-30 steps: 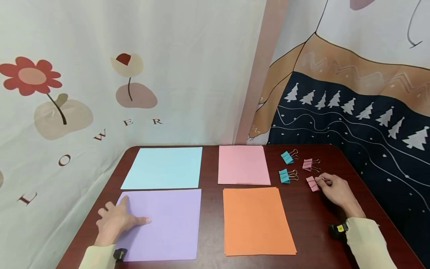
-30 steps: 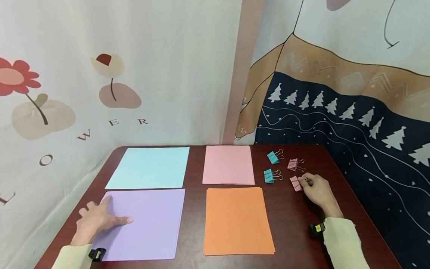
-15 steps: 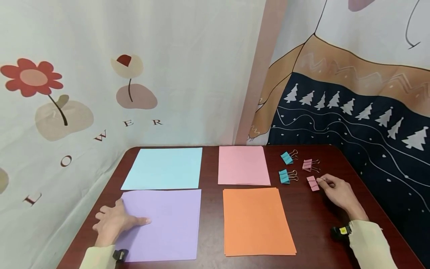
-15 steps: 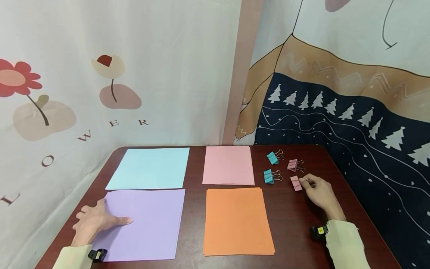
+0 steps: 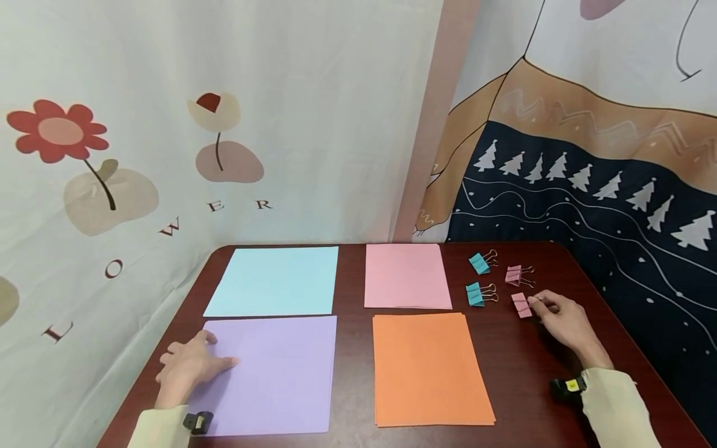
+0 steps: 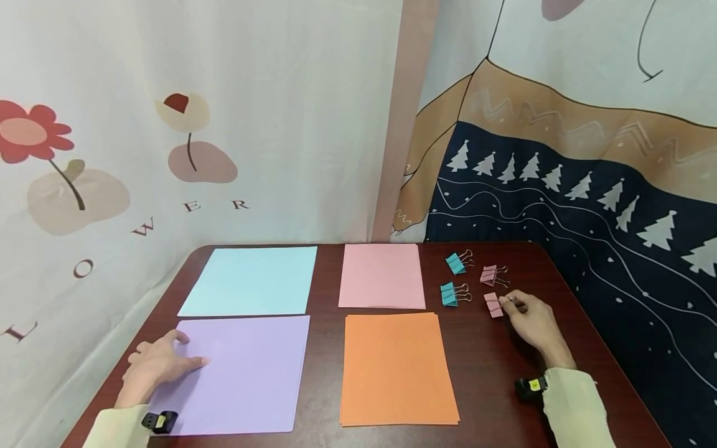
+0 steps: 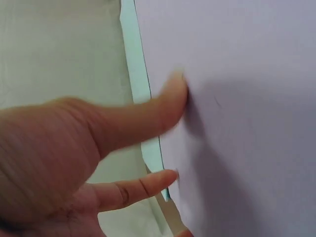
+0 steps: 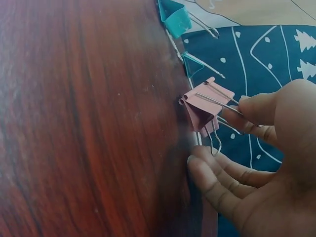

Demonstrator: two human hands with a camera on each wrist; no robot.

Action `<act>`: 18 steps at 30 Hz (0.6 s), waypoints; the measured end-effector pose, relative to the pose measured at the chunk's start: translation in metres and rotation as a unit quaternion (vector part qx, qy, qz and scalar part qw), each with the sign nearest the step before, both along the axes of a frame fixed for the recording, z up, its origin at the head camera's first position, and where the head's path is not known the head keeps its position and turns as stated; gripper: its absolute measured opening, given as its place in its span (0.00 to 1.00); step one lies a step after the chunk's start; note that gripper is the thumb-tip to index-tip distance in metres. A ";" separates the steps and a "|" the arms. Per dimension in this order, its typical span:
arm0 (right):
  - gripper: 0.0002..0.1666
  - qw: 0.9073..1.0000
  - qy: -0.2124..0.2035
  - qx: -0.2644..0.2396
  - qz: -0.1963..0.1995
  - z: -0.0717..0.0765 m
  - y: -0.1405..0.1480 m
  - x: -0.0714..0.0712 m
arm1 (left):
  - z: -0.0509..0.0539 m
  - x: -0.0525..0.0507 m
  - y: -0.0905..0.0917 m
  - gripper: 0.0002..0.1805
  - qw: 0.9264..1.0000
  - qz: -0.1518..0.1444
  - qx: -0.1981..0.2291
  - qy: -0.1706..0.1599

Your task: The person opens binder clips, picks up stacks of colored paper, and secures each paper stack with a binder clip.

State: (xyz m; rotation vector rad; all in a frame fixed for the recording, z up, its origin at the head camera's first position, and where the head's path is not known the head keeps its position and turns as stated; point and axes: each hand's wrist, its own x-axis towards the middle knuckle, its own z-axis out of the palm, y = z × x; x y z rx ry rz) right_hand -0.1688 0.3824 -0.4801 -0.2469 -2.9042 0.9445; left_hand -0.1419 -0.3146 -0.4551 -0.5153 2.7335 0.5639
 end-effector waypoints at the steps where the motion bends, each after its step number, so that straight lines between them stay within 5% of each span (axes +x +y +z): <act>1: 0.23 1.000 0.002 -0.004 -0.001 0.000 0.000 0.000 | 0.000 -0.001 -0.002 0.47 1.000 0.002 0.001 0.000; 4: 0.24 1.000 0.012 -0.021 -0.001 0.000 -0.002 0.001 | -0.003 -0.002 -0.005 0.46 1.000 0.017 0.001 0.006; 11: 0.36 0.995 -0.006 -0.096 -0.006 0.005 -0.005 0.001 | -0.006 -0.005 -0.012 0.63 0.999 0.049 -0.003 0.015; 18: 0.43 0.989 -0.041 -0.141 -0.019 0.012 -0.006 0.002 | -0.008 -0.009 -0.017 0.63 0.998 0.060 -0.011 0.003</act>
